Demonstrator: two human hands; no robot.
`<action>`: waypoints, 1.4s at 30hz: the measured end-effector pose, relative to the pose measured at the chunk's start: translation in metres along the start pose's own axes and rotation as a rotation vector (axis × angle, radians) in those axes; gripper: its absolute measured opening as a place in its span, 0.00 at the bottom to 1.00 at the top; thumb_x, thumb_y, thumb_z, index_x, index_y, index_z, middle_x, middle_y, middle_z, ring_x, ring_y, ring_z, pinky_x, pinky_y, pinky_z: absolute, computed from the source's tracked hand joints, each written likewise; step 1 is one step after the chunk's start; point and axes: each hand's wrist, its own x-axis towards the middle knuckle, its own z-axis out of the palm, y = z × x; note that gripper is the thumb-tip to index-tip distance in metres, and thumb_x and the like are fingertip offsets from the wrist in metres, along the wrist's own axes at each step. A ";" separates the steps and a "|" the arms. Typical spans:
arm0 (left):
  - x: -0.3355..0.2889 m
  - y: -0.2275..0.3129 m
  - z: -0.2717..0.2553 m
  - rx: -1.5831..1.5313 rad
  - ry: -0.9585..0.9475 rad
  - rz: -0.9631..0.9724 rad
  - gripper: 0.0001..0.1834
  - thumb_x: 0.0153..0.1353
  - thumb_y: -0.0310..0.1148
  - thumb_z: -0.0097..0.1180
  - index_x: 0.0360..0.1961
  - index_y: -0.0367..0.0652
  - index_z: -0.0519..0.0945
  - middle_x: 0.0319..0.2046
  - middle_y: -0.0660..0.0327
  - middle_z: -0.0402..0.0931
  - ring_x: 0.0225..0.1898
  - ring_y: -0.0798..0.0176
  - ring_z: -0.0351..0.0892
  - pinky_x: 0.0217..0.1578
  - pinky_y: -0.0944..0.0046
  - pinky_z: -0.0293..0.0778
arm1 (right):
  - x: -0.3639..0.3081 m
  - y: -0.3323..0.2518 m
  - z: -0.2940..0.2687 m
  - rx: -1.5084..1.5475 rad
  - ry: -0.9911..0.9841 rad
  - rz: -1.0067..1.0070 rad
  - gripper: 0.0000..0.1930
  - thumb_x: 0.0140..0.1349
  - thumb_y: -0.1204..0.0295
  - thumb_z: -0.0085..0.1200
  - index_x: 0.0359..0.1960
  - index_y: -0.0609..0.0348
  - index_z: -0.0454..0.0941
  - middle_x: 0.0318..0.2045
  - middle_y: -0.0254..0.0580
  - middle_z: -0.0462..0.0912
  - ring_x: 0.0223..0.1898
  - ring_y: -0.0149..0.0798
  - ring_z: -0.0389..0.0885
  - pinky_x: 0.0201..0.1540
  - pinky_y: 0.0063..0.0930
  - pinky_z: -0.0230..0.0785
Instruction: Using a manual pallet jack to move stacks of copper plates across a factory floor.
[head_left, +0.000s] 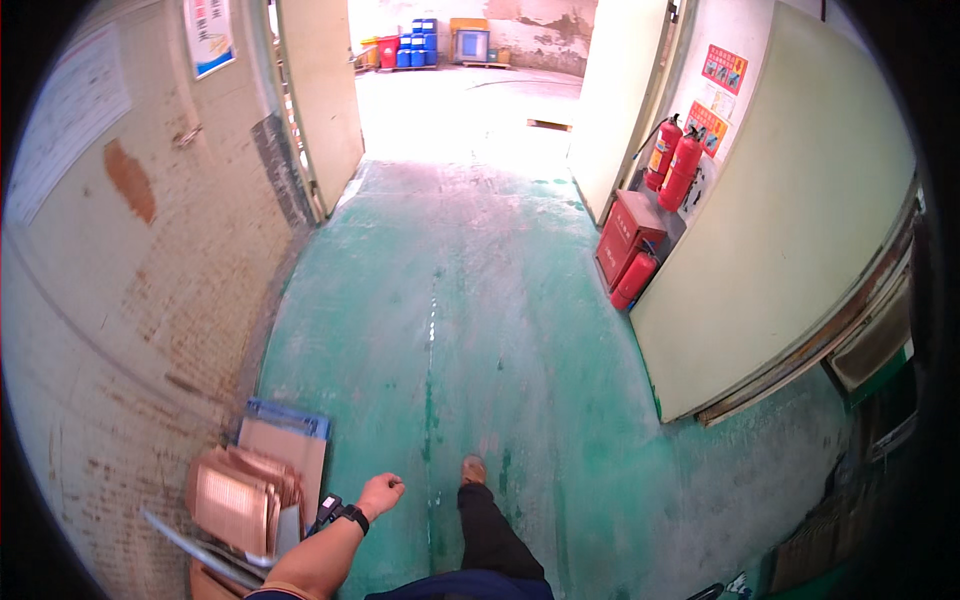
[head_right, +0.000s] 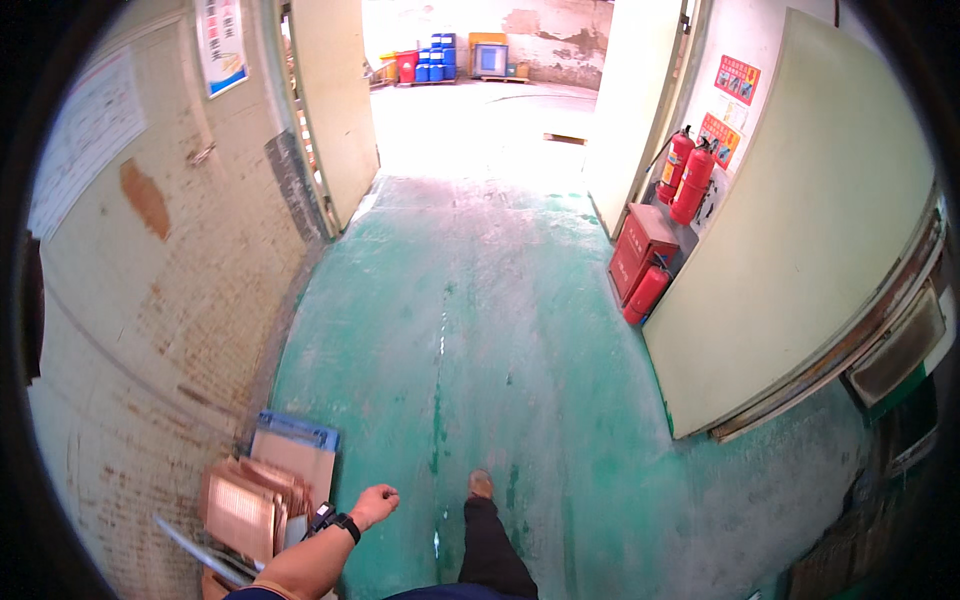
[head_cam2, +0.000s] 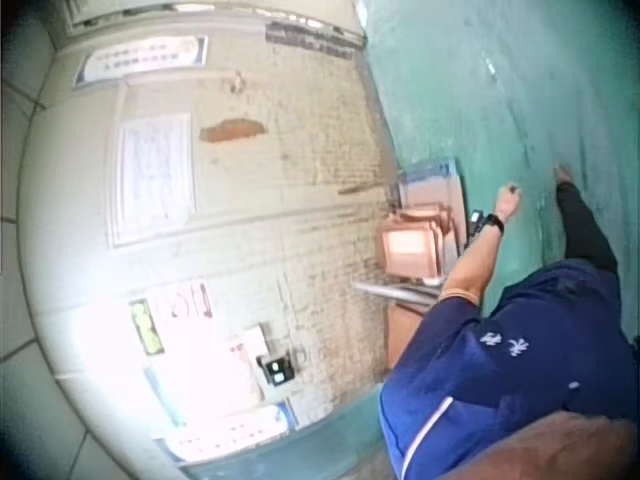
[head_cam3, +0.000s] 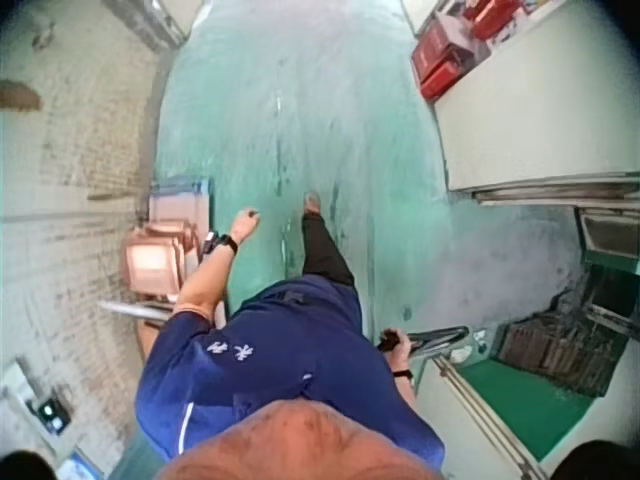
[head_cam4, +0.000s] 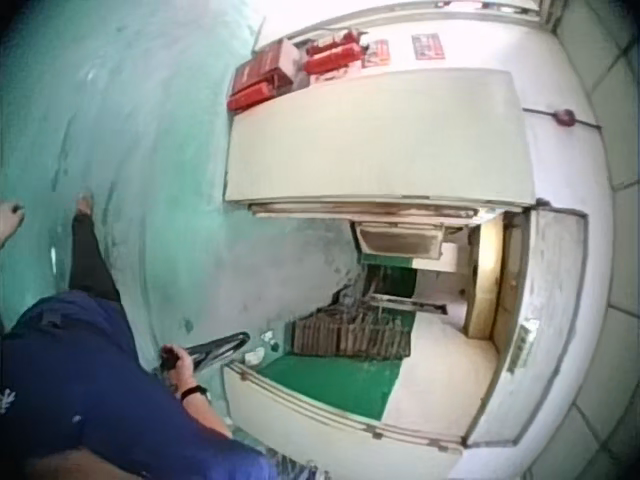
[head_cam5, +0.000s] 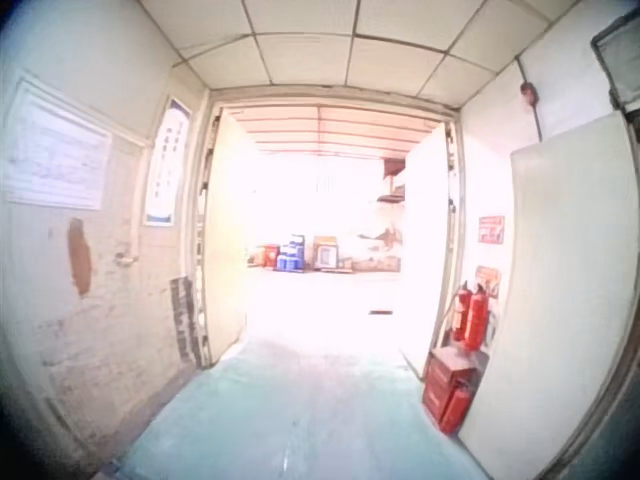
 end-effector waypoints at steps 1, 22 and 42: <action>0.031 0.011 -0.006 0.007 0.000 0.012 0.20 0.59 0.42 0.58 0.47 0.40 0.83 0.43 0.50 0.85 0.46 0.48 0.84 0.50 0.55 0.77 | 0.010 -0.020 0.037 -0.062 -0.007 -0.032 0.12 0.62 0.63 0.54 0.29 0.58 0.81 0.29 0.45 0.84 0.33 0.47 0.80 0.40 0.40 0.73; 0.560 0.126 -0.293 0.206 -0.159 -0.326 0.21 0.52 0.45 0.57 0.39 0.41 0.86 0.39 0.47 0.84 0.45 0.45 0.83 0.49 0.53 0.77 | 0.218 -0.216 0.661 -0.301 -0.025 -0.158 0.12 0.65 0.69 0.50 0.22 0.57 0.76 0.20 0.40 0.80 0.23 0.38 0.76 0.30 0.30 0.68; 1.112 0.453 -0.562 0.108 0.009 -0.230 0.20 0.52 0.43 0.59 0.41 0.41 0.86 0.41 0.50 0.85 0.46 0.48 0.83 0.50 0.56 0.77 | 0.362 -0.547 1.353 -0.920 0.866 -0.675 0.26 0.65 0.56 0.53 0.42 0.75 0.79 0.40 0.65 0.84 0.42 0.59 0.82 0.48 0.47 0.70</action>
